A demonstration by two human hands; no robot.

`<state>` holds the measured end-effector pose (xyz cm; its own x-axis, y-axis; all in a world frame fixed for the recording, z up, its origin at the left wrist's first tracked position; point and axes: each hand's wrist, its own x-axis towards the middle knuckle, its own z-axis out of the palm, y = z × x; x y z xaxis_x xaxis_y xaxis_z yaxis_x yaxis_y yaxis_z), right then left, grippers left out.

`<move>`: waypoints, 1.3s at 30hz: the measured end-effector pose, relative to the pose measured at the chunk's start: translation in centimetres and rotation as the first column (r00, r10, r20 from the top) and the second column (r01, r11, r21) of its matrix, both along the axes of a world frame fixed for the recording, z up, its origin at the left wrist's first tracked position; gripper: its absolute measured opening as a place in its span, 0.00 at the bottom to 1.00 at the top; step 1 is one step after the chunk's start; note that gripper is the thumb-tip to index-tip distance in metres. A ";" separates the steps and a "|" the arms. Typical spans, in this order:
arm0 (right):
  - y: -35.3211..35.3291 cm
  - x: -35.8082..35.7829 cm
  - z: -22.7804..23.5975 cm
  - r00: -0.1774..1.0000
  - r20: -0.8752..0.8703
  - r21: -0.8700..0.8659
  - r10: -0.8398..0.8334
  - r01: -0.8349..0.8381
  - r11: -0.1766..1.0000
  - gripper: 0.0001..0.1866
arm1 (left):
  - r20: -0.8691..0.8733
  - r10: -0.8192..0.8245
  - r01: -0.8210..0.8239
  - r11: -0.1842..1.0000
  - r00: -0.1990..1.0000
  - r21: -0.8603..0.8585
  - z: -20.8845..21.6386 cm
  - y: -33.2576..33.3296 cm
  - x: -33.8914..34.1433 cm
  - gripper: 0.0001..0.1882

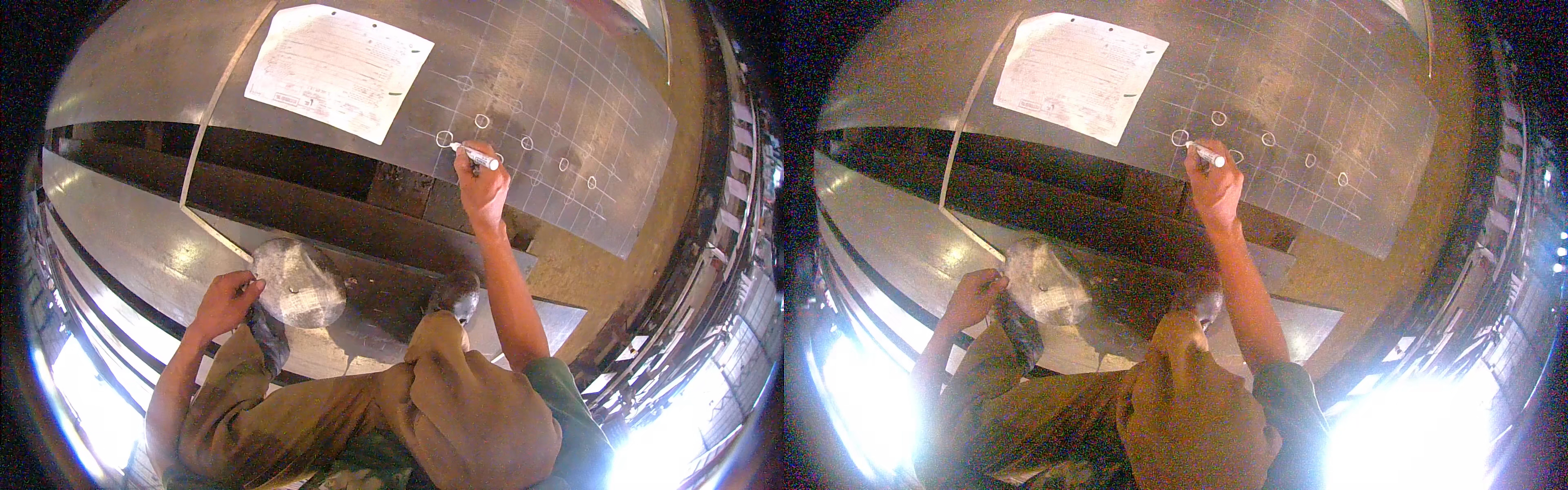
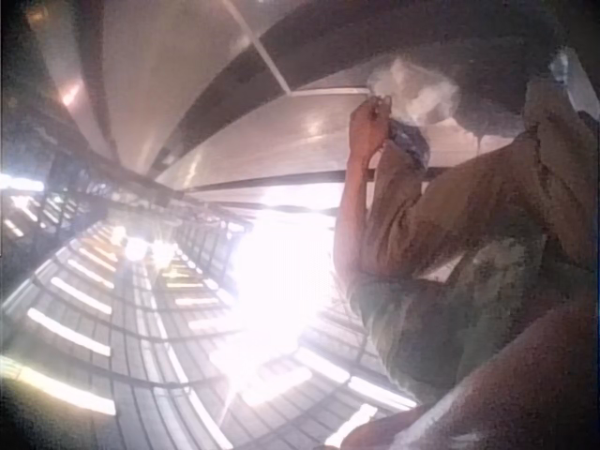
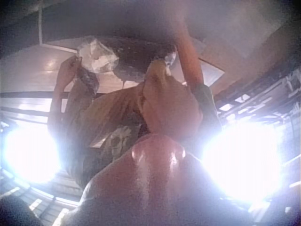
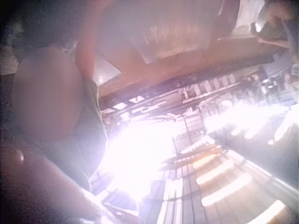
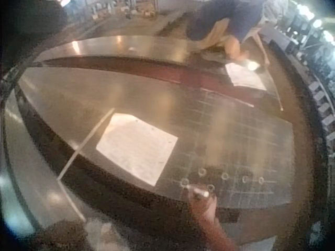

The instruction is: The person uses a set square and a white marker to draw a grid and circles on a large metal sheet. They reference a paper document placed on the sheet and continue marking while another person works nearby.

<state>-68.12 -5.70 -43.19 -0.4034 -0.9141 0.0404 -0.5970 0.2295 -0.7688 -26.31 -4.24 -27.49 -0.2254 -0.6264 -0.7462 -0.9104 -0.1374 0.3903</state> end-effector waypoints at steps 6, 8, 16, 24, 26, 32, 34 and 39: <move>-1.4 -0.1 0.8 0.999 0.031 0.072 -0.038 0.036 0.997 0.07 | -0.024 0.036 -0.034 0.995 0.999 0.092 -0.4 -0.2 0.0 0.18; -0.5 0.1 1.1 0.998 0.049 0.020 -0.043 0.043 0.999 0.07 | 0.057 -0.041 0.038 0.997 0.998 0.062 0.1 -0.6 -0.8 0.18; 7.9 -3.2 0.8 0.941 -0.023 0.046 -0.337 0.338 0.940 0.06 | 0.051 -0.050 0.045 0.994 0.997 0.105 -0.8 -0.3 -1.0 0.18; 8.4 -9.8 0.6 0.866 -0.130 -0.067 -0.482 0.478 0.876 0.08 | 0.038 -0.173 0.173 0.985 0.984 0.007 -1.1 -1.3 -2.5 0.18; 8.0 -10.4 0.3 0.868 -0.134 -0.077 -0.478 0.472 0.878 0.09 | 0.060 -0.180 0.178 0.983 0.982 0.043 -1.0 -1.8 -2.5 0.18; 7.1 -11.0 -0.1 0.884 -0.125 -0.054 -0.451 0.448 0.892 0.08 | 0.119 -0.158 0.153 0.987 0.980 0.051 -1.2 -1.9 -2.1 0.18; 7.0 -11.2 -0.4 0.889 -0.147 -0.078 -0.435 0.428 0.901 0.08 | 0.115 -0.172 0.169 0.985 0.978 0.034 -1.2 -1.9 -2.1 0.18; 7.2 -11.2 -0.9 0.887 -0.145 -0.072 -0.439 0.433 0.898 0.08 | 0.138 -0.186 0.179 0.982 0.973 0.065 -0.9 -2.1 -3.0 0.18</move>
<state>-79.35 1.52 -44.11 -0.7473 -0.6439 0.1641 -0.5541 0.4676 -0.6887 -29.31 -6.33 -28.40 -0.2210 -0.5443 -0.8092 -0.9678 0.0196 0.2511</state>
